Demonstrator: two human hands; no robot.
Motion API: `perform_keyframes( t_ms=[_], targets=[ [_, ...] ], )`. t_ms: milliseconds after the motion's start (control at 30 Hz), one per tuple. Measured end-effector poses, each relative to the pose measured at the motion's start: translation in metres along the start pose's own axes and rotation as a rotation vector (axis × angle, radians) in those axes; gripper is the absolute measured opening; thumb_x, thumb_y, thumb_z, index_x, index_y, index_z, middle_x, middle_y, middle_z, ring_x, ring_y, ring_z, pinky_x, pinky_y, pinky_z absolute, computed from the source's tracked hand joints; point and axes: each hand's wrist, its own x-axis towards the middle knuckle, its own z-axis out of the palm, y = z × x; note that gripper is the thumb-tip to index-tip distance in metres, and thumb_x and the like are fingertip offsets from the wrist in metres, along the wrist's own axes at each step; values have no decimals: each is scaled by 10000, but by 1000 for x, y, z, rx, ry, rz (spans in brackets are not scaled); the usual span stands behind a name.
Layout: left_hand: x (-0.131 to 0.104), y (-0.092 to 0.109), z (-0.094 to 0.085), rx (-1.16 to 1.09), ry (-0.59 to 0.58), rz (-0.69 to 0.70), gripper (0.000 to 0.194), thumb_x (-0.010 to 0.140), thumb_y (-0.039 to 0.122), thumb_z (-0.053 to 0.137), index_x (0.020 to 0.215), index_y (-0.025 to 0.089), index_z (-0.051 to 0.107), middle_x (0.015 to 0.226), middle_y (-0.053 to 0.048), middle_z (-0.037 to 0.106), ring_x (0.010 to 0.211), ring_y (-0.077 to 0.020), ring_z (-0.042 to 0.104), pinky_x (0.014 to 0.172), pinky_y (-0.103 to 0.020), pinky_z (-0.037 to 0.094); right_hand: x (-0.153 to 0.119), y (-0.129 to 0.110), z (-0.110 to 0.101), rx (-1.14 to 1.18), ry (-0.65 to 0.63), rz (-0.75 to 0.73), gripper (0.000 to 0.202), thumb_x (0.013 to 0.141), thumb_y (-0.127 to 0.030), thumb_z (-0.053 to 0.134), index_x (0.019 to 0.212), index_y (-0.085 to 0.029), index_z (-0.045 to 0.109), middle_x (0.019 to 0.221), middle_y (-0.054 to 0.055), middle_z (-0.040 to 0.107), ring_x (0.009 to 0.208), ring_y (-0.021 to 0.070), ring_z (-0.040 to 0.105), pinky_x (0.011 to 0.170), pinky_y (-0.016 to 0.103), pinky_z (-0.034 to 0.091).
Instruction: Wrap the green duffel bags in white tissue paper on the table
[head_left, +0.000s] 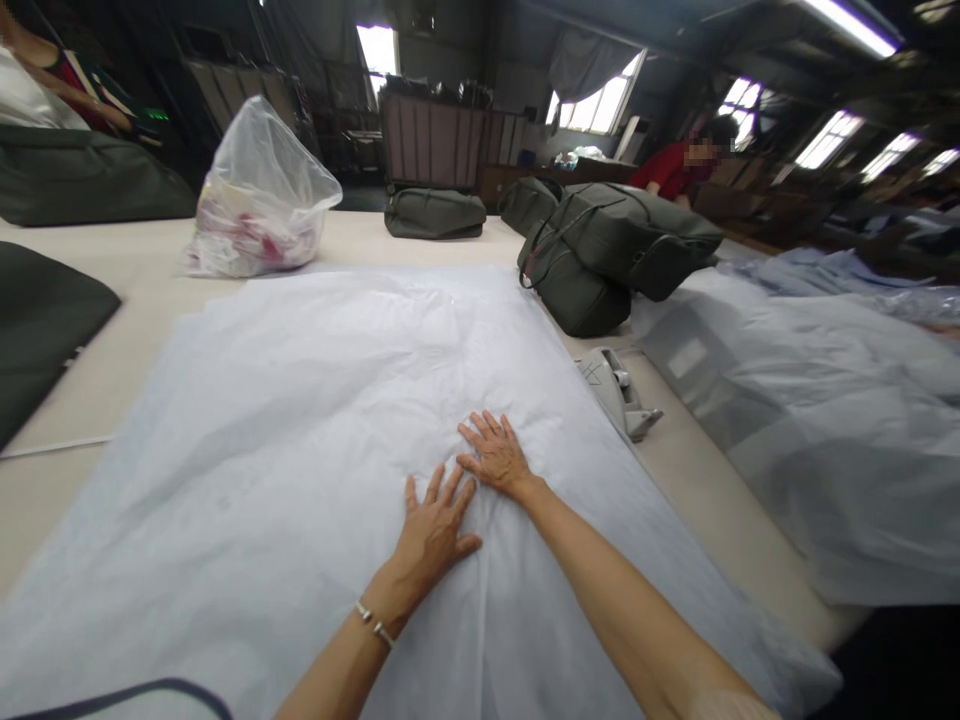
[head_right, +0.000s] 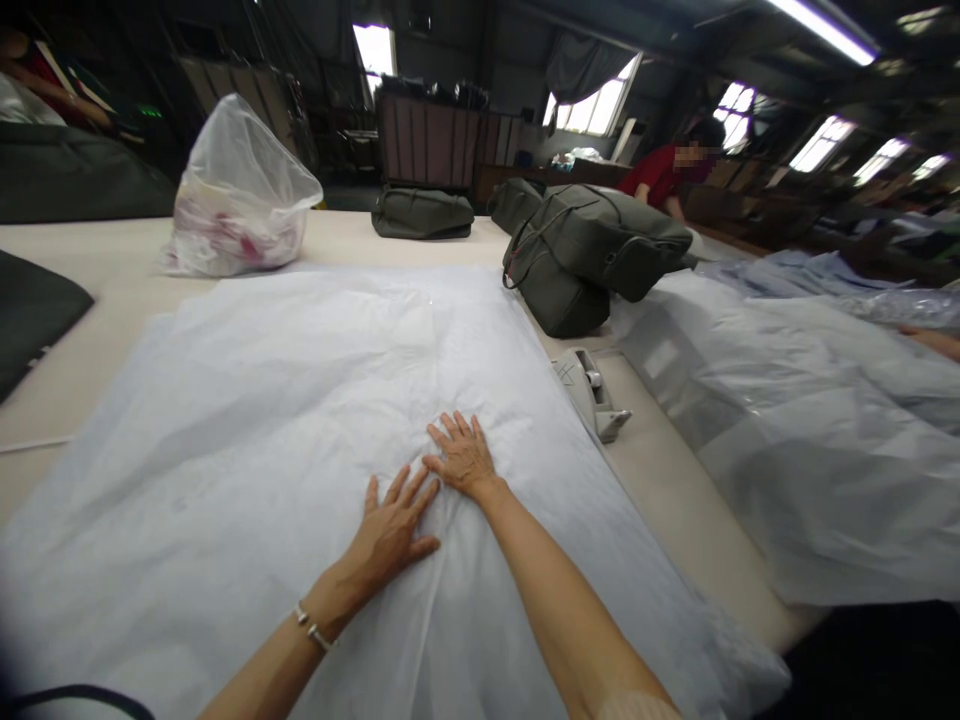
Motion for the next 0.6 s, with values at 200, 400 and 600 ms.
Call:
perform_keyframes(
  t_ms=[200,400,600],
  targets=[
    [1,3,-14,5,-92,-33,731,818,429,609,1484,305,336,1597,-59,236,1472,-355,155,1093,-744,125,-24,36,-65,328,264,28,470,933,-459,499,1335,-225,562,1396,93,555,1323,225,470,1123,413,331],
    [2,8,-23,22,-137,-83,724,796,322,566,1485,289,346,1598,-52,214,1477,-341,148,1104,-726,95,-118,160,-161,404,677,719,362,854,-458,523,976,-178,717,1040,89,729,991,238,642,932,325,452],
    [7,4,-15,23,-134,-111,730,774,330,564,1474,312,361,1590,-62,243,1475,-347,153,1108,-714,65,-127,241,-180,573,582,920,232,728,-380,616,774,-174,713,849,79,734,863,230,653,813,333,485]
  ],
)
